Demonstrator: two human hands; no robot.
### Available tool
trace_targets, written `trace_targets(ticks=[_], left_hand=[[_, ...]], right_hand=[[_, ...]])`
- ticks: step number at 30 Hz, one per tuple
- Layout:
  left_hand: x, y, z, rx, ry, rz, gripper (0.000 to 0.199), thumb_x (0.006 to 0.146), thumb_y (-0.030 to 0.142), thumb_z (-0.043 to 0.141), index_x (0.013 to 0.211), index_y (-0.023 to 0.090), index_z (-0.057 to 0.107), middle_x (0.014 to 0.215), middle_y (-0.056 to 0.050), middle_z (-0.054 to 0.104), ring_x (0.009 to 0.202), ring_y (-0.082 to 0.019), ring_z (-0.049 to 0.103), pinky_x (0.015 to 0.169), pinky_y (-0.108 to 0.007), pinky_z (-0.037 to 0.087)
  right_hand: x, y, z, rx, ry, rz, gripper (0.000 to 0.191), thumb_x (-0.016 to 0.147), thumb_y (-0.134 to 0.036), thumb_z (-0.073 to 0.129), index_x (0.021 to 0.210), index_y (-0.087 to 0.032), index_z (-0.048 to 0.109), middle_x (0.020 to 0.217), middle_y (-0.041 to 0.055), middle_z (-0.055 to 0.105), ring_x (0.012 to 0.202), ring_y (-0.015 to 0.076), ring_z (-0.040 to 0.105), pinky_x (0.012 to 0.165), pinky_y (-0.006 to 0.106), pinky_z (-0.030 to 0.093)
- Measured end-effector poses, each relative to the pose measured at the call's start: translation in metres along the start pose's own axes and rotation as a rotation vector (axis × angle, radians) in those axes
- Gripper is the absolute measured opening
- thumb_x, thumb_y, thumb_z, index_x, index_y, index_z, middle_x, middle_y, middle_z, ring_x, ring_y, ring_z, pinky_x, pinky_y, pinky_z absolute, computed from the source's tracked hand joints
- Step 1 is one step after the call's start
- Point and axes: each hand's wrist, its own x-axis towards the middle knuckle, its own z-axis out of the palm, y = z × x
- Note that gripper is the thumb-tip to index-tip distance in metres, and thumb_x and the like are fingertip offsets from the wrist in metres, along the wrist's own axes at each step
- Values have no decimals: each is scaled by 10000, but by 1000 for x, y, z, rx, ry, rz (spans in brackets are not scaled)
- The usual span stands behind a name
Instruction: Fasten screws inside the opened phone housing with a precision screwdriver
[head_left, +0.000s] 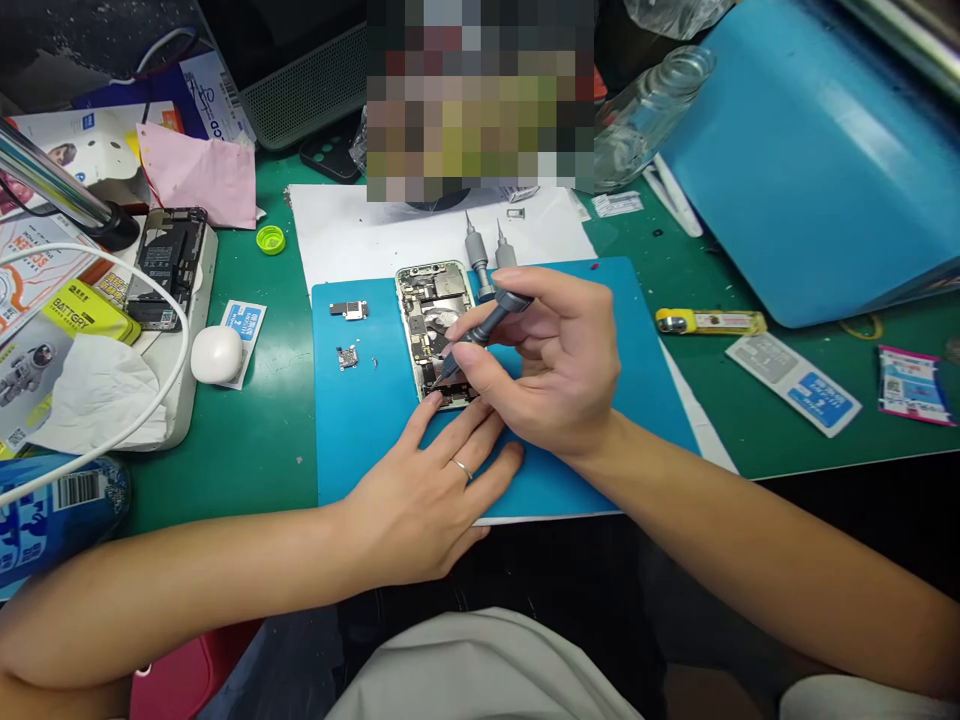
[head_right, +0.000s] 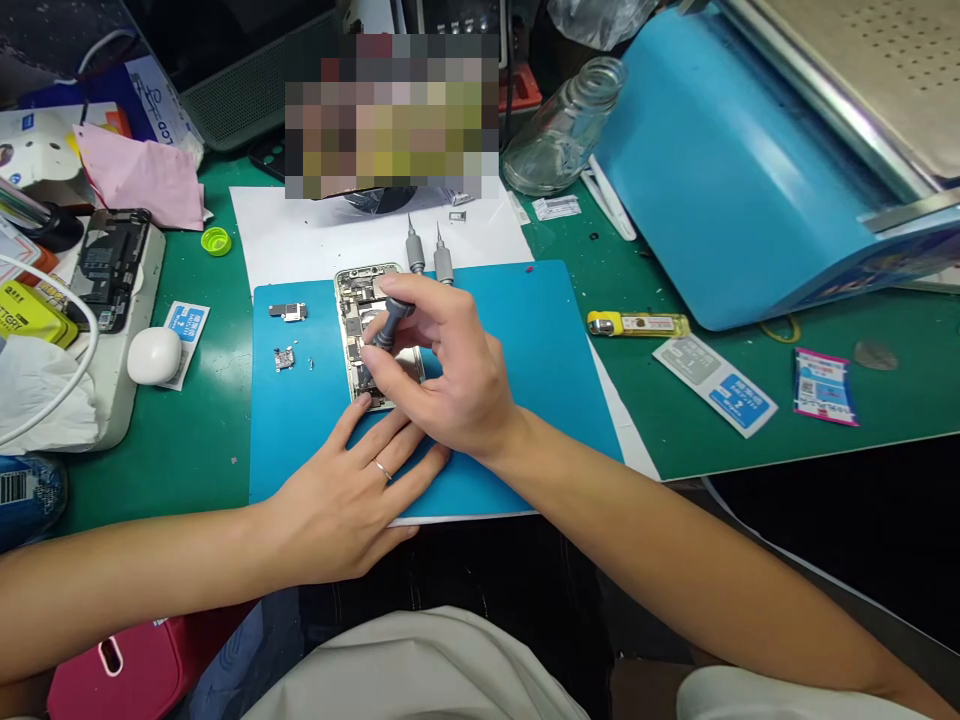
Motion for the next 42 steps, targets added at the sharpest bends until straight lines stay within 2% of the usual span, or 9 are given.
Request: trace_targets(ticks=[6,18,23,28,32,37,42], left_hand=[[0,1,1,-5,6,1,730,1008,442,584,1580,40,373,1664,-242,384,1573,-382,317,1272,-574,215],[0,1,0,26,1,3,768,991,458,612,1593,49,368,1658,-239,400,1567,-390,322,1260,-632,216],[0,2,1,47,17,6,769,990,463,613,1592,47,377,1655,-236,407,1561,-384,338,1266,-603,217],[0,3,-1,100,20,4,784,991,477,610,1602,44,378,1637,-244,429,1548,-396,355,1264,-593,223],[-4,11,0,173,10,-47,772,999,485,612,1619,86,382,1644,-207,435,1533,-386,372,1251,-607,264],[-10,21,6,204,3,-142,762,984,592,627,1608,199,435,1686,-134,392,1560,-357,321,1218,-643,335],[-8,19,6,161,4,-136,814,947,637,661,1598,196,449,1658,-150,432,1539,-359,363,1184,-626,410]], right_hand=[[0,0,-1,-8,27,-14,505,965,-184,658,1419,-315,481,1260,58,631,893,185,764,711,328,718],[-2,-1,0,60,-1,22,530,954,-161,661,1427,-322,483,1287,50,606,916,164,757,754,308,717],[-1,-2,0,91,-12,71,495,957,-208,682,1397,-328,489,1125,25,667,878,174,756,742,327,718],[0,-5,1,253,-101,88,511,941,-170,722,1373,-332,502,1048,-8,704,879,159,763,693,277,705],[-1,-7,3,344,-131,106,494,930,-160,744,1342,-334,533,1060,-11,715,892,159,775,687,265,705],[-2,-7,4,319,-131,138,476,932,-170,746,1326,-325,527,1050,-9,713,893,158,774,719,268,705],[-3,-6,4,318,-149,127,523,910,-148,764,1341,-312,518,1044,-8,698,886,155,771,707,263,706]])
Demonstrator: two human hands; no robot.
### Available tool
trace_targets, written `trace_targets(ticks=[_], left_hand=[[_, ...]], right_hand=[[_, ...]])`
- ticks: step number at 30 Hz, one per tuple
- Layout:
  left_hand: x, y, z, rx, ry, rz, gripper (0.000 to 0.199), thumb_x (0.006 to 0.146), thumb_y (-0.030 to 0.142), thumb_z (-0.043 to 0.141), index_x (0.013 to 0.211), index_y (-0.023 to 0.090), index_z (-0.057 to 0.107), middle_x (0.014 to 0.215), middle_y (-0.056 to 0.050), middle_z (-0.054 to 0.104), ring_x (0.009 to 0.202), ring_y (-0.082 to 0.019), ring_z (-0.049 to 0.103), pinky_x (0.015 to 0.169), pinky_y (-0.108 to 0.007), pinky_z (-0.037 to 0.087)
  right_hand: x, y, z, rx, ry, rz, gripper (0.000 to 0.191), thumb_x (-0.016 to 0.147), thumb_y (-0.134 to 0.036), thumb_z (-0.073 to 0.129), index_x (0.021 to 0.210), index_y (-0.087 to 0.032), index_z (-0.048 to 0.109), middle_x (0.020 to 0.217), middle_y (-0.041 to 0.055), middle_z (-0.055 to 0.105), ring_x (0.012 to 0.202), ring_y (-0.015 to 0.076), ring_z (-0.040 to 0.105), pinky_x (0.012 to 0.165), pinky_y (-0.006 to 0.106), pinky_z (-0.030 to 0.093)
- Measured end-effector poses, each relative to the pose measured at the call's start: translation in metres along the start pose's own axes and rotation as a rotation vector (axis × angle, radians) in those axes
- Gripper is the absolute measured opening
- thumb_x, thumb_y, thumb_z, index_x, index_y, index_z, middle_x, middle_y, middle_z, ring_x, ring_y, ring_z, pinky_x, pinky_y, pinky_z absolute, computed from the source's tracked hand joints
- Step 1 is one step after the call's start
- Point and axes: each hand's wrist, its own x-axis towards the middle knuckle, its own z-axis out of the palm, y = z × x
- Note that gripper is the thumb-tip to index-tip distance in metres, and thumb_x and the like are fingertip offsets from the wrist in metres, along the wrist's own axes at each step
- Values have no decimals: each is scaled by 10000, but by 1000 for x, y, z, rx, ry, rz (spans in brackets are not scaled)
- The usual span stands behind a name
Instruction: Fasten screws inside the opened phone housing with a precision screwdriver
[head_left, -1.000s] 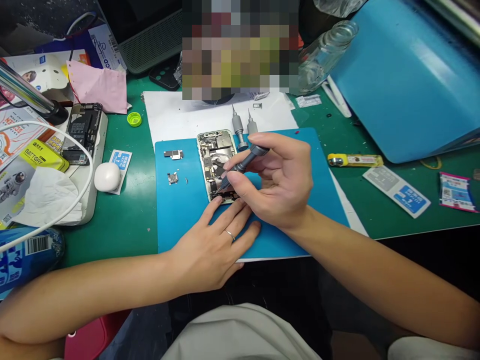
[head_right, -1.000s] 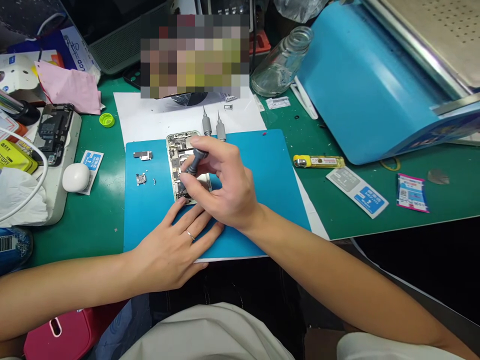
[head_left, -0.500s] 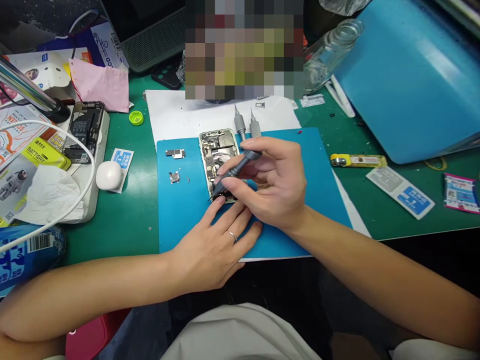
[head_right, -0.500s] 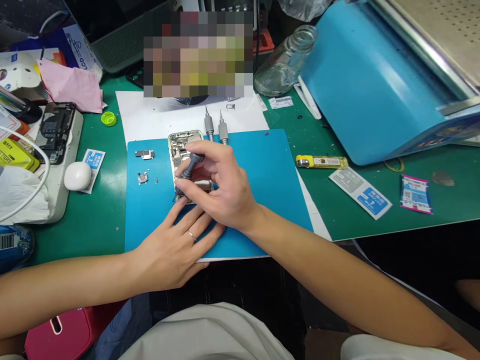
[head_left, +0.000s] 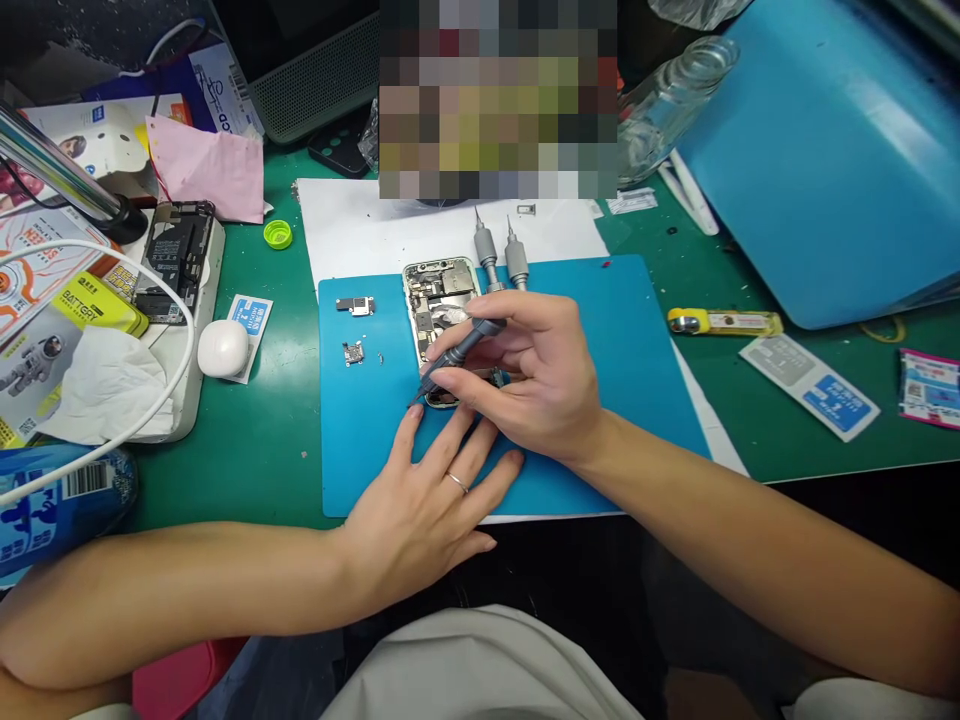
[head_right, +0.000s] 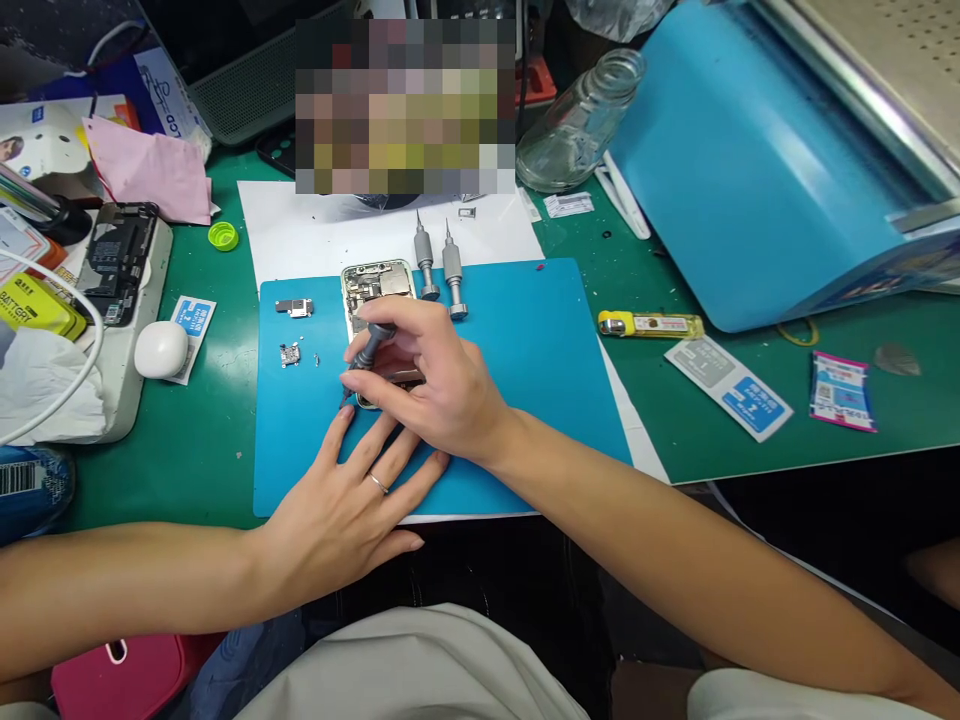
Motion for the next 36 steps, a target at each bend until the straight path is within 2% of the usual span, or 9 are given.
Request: trace_targets(ticks=[10,21,31,36], left_hand=[[2,-2,-4,13,-42,21,806,977,600,631,1623,176,404,1652,-168,435,1522,-378,378,1160,-648,435],[2,-2,-1,29,-28,30,745,1009,548,596,1620,166,406,1669,-200,394,1564,-393,320,1166,-658,408],[0,-1,-2,25,-49,10,727,1003,562,605,1614,215,421,1711,-160,340,1582,-374,312,1207,-628,381],[0,-1,-1,25,-39,17,763,975,574,651,1607,206,434,1701,-165,359,1572,-379,337,1213,-611,380]], right_hand=[[1,-1,1,-27,-12,3,513,920,-189,763,1343,-335,514,1050,-6,697,891,159,766,693,264,703],[1,-1,2,-72,79,-11,470,920,-170,753,1305,-337,541,1069,-9,688,879,154,767,667,244,683],[-1,0,-8,-240,210,-36,451,966,-268,707,1367,-395,547,1208,44,630,869,204,753,746,371,702],[-1,2,-10,-293,211,-45,435,971,-248,694,1366,-376,563,1193,39,630,864,197,751,694,349,691]])
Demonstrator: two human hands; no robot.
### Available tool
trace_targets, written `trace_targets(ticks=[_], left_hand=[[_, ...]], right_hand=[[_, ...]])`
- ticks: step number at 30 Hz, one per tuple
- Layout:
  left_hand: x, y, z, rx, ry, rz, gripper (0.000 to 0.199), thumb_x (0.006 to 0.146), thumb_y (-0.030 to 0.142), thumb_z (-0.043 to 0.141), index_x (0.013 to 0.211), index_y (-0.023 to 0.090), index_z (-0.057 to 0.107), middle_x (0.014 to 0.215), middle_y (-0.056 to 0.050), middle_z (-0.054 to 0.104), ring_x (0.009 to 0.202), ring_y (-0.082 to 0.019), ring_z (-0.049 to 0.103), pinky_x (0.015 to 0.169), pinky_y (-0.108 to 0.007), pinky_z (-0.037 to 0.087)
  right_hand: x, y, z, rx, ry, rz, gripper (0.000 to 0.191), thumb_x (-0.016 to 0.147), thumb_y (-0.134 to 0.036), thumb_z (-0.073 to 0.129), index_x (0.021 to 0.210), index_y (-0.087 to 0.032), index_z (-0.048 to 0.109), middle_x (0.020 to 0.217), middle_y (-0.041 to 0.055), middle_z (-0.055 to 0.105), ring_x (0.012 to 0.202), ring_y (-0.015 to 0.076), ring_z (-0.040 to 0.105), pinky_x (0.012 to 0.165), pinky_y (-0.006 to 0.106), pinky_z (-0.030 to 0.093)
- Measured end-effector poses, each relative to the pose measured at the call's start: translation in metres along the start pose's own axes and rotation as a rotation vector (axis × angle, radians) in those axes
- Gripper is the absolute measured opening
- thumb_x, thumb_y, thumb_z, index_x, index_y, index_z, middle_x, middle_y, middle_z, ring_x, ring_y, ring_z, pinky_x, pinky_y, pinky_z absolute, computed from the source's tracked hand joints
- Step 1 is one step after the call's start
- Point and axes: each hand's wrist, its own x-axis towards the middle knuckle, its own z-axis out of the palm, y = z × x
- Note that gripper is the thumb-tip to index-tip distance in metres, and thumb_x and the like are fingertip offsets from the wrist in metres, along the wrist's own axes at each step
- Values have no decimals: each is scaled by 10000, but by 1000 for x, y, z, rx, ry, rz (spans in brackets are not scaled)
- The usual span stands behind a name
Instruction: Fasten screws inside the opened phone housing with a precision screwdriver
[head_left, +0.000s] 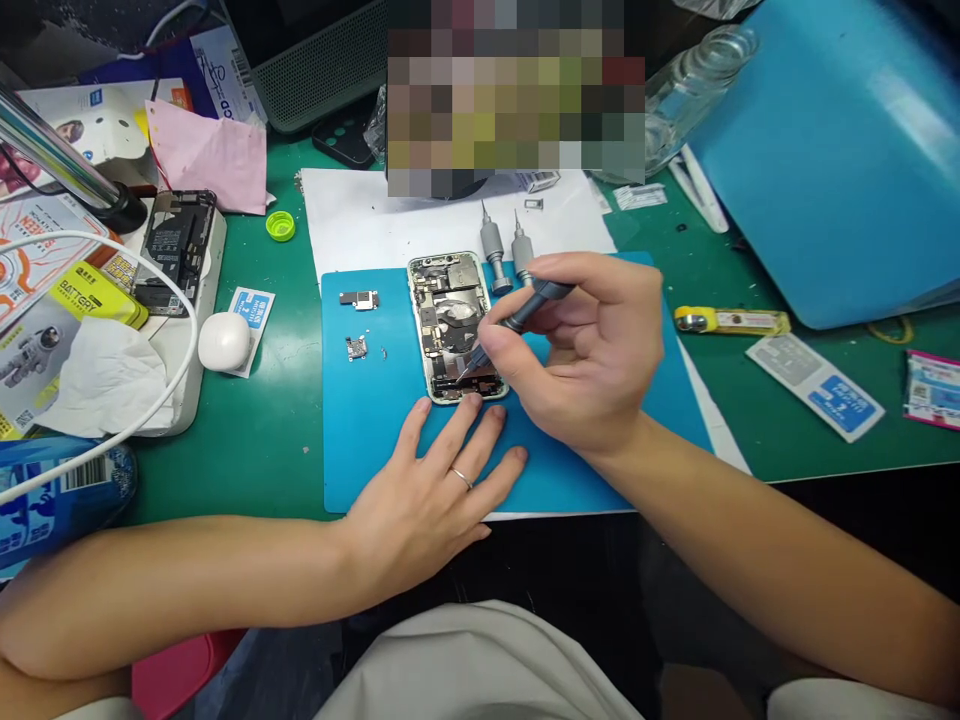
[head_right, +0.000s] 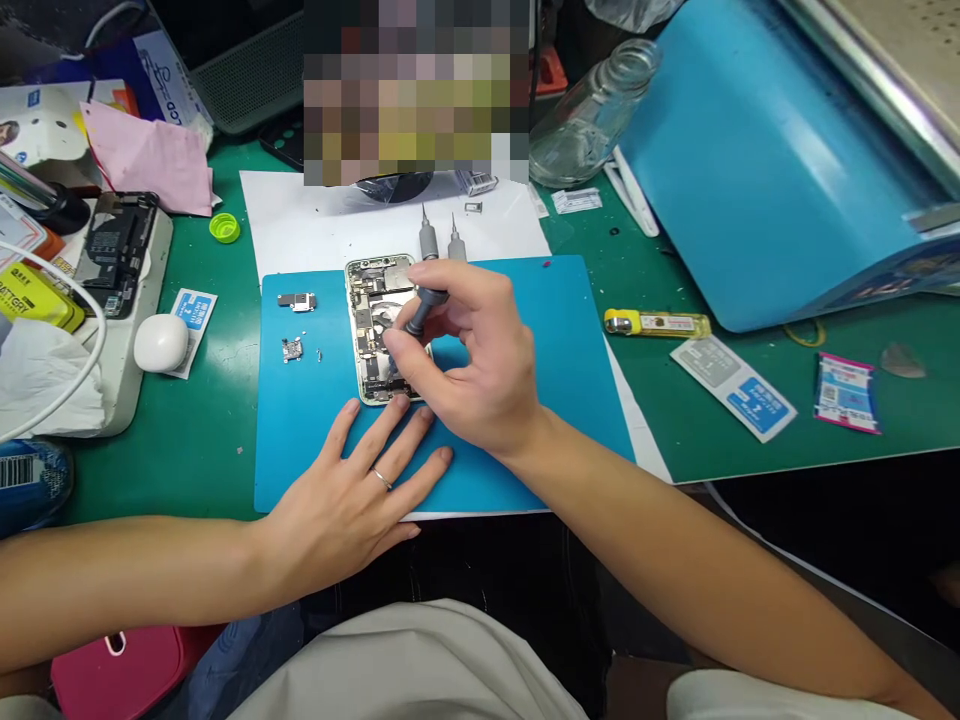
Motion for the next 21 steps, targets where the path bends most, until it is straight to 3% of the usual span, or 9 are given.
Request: trace_targets(ticks=[8,16,21], left_hand=[[1,0,2,21,22,3,779,958,599,669,1593,203,455,1688,-167,386,1564,-375,363,1238,-552,345],[-1,2,3,49,50,8,798,963,614,653,1598,177,449,1681,-178,394,1565,-360,363,1278,-509,264],[0,1,2,7,40,8,796,958,614,658,1593,180,453,1688,-176,382,1571,-366,343,1271,-560,272]], right_hand=[[-2,2,2,2,-26,42,445,969,-279,701,1372,-366,533,1230,42,624,937,223,765,736,366,698],[1,0,2,56,-15,24,422,986,-264,685,1361,-383,533,1151,29,635,886,202,759,737,358,694],[3,-2,2,129,-59,24,429,989,-272,683,1361,-402,513,1091,21,648,895,194,762,716,333,701]])
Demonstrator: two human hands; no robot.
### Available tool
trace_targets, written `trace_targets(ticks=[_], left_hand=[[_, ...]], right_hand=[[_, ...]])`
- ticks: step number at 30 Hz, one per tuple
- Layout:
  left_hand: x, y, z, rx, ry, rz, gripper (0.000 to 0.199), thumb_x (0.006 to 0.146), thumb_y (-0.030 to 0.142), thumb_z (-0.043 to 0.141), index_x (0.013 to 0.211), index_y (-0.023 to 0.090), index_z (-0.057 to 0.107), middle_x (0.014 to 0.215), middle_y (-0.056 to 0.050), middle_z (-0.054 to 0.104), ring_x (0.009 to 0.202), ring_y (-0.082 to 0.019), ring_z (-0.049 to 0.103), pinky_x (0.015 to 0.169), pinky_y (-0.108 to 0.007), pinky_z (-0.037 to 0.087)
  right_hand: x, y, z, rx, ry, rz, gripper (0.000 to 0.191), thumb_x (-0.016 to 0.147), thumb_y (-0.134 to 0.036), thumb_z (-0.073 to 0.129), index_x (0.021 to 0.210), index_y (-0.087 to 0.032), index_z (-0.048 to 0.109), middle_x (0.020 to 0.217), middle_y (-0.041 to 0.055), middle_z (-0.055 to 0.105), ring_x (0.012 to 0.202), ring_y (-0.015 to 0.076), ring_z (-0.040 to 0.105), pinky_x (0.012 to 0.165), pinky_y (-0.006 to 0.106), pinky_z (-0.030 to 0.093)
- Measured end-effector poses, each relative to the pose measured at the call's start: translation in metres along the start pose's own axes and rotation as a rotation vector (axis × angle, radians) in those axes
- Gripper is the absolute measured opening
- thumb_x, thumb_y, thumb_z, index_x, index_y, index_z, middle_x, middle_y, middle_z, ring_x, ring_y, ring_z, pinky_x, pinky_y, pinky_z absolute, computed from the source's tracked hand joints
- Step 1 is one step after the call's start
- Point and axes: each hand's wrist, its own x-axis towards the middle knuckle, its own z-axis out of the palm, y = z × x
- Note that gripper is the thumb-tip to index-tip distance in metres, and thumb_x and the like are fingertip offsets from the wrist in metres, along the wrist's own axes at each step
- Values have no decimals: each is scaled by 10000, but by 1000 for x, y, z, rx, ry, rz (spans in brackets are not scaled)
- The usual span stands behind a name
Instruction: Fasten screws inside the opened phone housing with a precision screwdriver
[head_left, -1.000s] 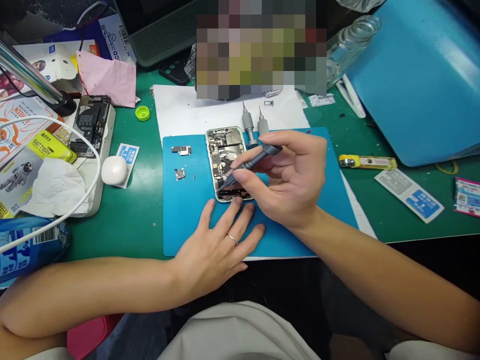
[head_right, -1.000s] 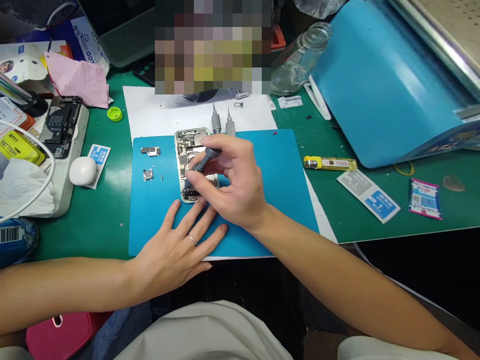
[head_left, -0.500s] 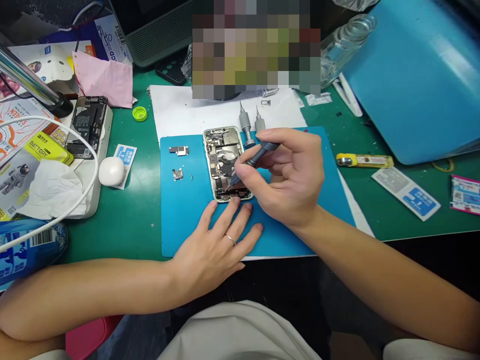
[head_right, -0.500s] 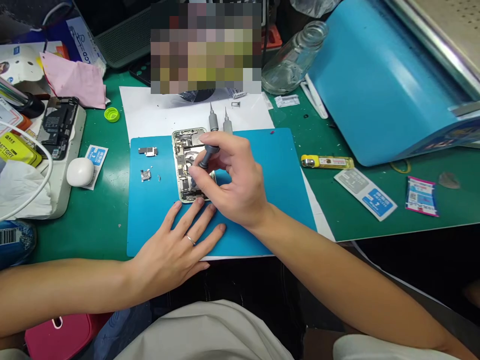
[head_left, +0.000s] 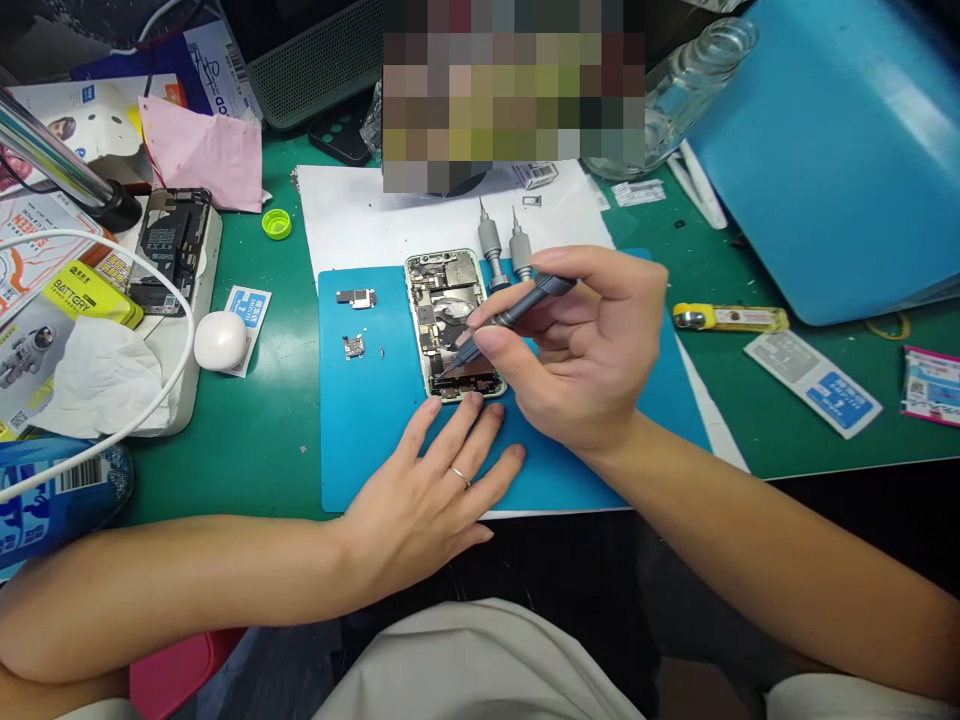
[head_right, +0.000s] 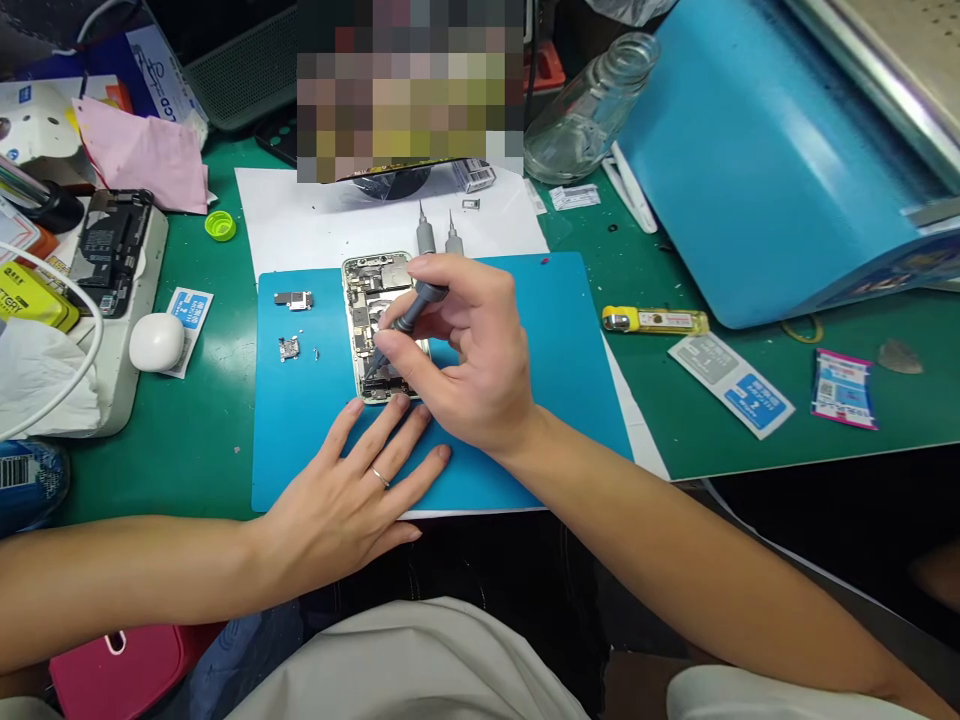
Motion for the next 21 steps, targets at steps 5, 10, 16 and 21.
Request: trace_targets(ticks=[5,10,16,21], left_hand=[[1,-2,-4,-35,-25,-5,836,961,639,634,1620,177,410,1683,-182,386,1570,-377,318,1236,-651,298],[2,-3,-5,-78,-33,-33,931,937,769,552,1643,191,368,1699,-147,368,1563,-393,298,1207,-725,298],[1,-3,-4,-98,-20,-45,934,920,784,566,1633,204,398,1695,-142,376,1555,-427,307,1211,-720,290],[2,-5,-5,-108,-39,-31,925,933,778,548,1639,203,384,1697,-151,369,1555,-442,306,1191,-733,318]], right_hand=[[-1,-4,5,64,-50,6,437,946,-219,732,1301,-359,520,1122,12,631,875,163,764,640,271,696],[-2,-4,10,79,-67,62,407,930,-237,753,1242,-340,514,1110,6,648,874,160,765,617,253,687],[-2,-5,11,112,-73,110,439,910,-231,783,1236,-336,509,1009,-23,673,847,150,752,566,230,659],[-2,-2,12,124,-81,149,421,912,-250,786,1224,-326,514,1013,-22,676,836,140,740,619,240,673]])
